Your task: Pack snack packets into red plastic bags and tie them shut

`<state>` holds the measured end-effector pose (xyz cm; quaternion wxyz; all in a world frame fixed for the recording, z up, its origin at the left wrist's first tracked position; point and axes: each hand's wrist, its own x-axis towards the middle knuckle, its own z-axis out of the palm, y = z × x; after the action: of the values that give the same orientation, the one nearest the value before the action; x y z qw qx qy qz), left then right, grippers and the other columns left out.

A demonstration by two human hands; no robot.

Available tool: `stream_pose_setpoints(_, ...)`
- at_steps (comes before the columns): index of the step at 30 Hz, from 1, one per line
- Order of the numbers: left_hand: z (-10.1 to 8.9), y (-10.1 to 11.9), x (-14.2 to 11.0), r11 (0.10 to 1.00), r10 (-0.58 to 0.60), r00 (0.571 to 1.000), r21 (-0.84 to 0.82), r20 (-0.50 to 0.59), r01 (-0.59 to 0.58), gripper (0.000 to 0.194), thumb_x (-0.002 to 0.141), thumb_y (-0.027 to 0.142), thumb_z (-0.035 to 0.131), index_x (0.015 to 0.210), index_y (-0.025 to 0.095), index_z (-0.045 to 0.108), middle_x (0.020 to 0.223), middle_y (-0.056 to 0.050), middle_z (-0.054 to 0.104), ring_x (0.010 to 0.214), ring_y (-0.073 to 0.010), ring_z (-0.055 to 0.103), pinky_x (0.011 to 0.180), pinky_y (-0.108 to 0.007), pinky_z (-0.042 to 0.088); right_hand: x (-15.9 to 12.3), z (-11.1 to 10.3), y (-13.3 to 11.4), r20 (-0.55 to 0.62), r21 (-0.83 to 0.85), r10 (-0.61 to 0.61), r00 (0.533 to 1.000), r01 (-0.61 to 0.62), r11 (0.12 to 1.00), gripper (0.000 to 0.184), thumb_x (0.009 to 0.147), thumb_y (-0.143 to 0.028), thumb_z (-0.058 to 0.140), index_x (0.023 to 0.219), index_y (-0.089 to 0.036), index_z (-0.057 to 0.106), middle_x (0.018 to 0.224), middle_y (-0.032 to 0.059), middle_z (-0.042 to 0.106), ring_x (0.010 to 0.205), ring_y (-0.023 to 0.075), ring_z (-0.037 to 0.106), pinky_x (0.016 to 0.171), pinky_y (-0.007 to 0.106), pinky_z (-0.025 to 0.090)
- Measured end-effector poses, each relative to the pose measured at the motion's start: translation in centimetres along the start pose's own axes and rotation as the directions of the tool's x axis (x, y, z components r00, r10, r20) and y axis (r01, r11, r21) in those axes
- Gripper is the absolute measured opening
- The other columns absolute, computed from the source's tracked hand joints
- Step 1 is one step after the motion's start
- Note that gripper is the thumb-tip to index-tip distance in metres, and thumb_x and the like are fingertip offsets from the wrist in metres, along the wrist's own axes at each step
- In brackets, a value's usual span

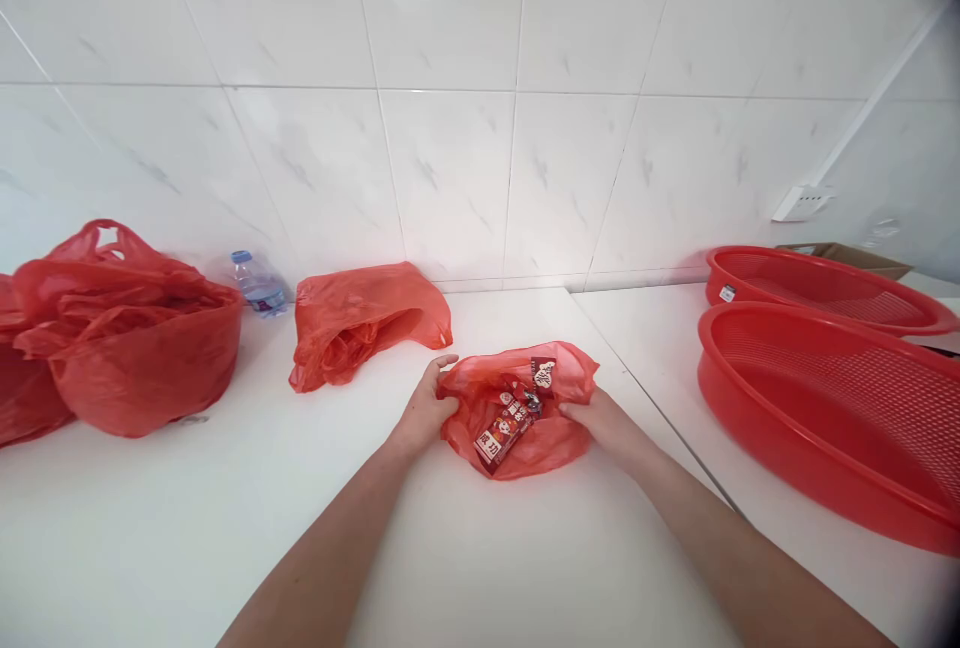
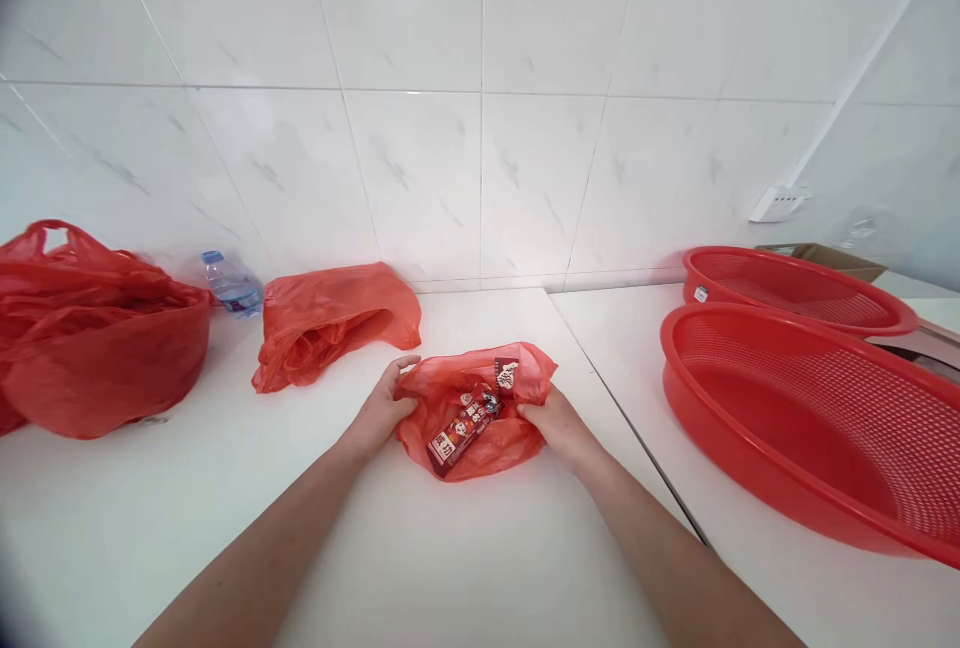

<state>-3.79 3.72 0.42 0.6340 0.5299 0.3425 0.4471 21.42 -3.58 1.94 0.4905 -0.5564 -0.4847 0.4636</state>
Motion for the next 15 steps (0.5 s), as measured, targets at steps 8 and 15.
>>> stream_pose_setpoints(8, -2.2, 2.0, 0.9, 0.91, 0.123, 0.963, -0.36, -0.24, -0.206, 0.042, 0.064, 0.011, 0.065, 0.103, 0.024, 0.055, 0.094, 0.002, 0.064, 0.077, -0.0094, 0.062, 0.07, -0.02, 0.048, 5.0, -2.1, -3.2, -0.046, 0.465, -0.068, 0.997, 0.082, 0.881, 0.034, 0.068, -0.032, 0.07, 0.1, -0.023, 0.064, 0.1, 0.0024, 0.069, 0.093, 0.0194, 0.063, 0.08, 0.03, 0.049)
stream_pose_setpoints(15, -3.3, 0.7, 1.1, 0.918, -0.008, 0.971, -0.386, -0.238, -0.087, 0.034, 0.075, 0.036, 0.066, 0.105, 0.021, 0.057, 0.089, -0.002, 0.066, 0.076, -0.015, 0.063, 0.066, -0.026, 0.048, 6.0, -2.9, 1.5, -0.296, -0.046, -0.08, 0.952, 0.069, 0.997, 0.042, 0.077, -0.052, 0.056, 0.101, -0.018, 0.062, 0.099, 0.0073, 0.068, 0.09, 0.0241, 0.062, 0.074, 0.033, 0.048)
